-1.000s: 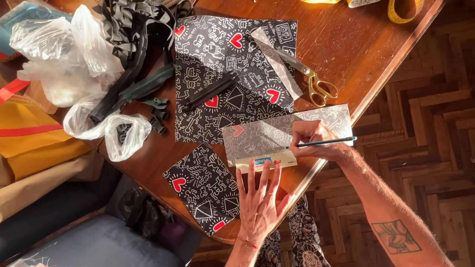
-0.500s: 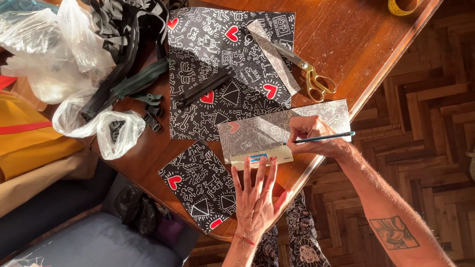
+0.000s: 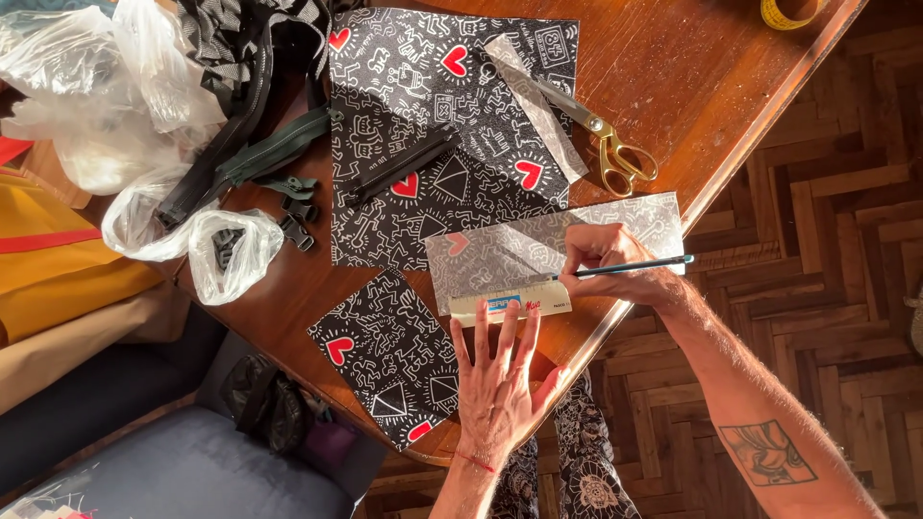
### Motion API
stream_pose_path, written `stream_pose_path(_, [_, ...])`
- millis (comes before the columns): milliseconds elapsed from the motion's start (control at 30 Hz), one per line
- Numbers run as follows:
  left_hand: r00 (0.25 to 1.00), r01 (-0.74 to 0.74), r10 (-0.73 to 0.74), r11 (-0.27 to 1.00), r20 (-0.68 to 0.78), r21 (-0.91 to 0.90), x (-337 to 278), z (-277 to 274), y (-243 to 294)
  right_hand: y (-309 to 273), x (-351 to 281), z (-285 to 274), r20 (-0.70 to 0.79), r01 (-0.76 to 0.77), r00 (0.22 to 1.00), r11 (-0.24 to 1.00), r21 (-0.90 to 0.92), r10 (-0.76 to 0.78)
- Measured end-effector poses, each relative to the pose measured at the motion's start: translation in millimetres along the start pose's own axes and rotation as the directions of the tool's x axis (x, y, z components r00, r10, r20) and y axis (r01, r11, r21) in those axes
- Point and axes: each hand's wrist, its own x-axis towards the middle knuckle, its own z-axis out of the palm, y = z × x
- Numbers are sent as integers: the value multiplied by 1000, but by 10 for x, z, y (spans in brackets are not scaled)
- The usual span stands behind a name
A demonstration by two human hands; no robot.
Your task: Marking material with a pencil and ruler, cutting it with scissors, and preparing a zipper for assembly.
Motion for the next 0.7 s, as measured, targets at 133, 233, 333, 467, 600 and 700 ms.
stream_pose_path(133, [1000, 10, -10, 1000, -10, -23, 9, -10, 3, 4, -82, -135, -30, 77, 997, 989, 126, -73])
stream_pose_path(233, [1000, 14, -14, 999, -19, -33, -22, -45, 13, -51, -136, -155, -103, -12, 995, 1000, -9, 11])
stream_pose_path(333, [1000, 12, -12, 1000, -14, -15, -2, 11, 8, 98, -128, -153, -32, 112, 993, 993, 48, -110])
stream_pose_path(467, [999, 8, -9, 999, -40, -40, -24, 15, 14, -40, -141, -90, -93, -38, 995, 996, -77, 31])
stream_pose_path(600, [1000, 3, -3, 1000, -18, 4, -29, 57, 0, -78, -117, -114, -65, -60, 996, 993, -98, 54])
stream_pose_path(700, [1000, 7, -6, 1000, -16, 10, -49, 100, 4, -90, -121, -128, -39, -36, 999, 993, -111, 32])
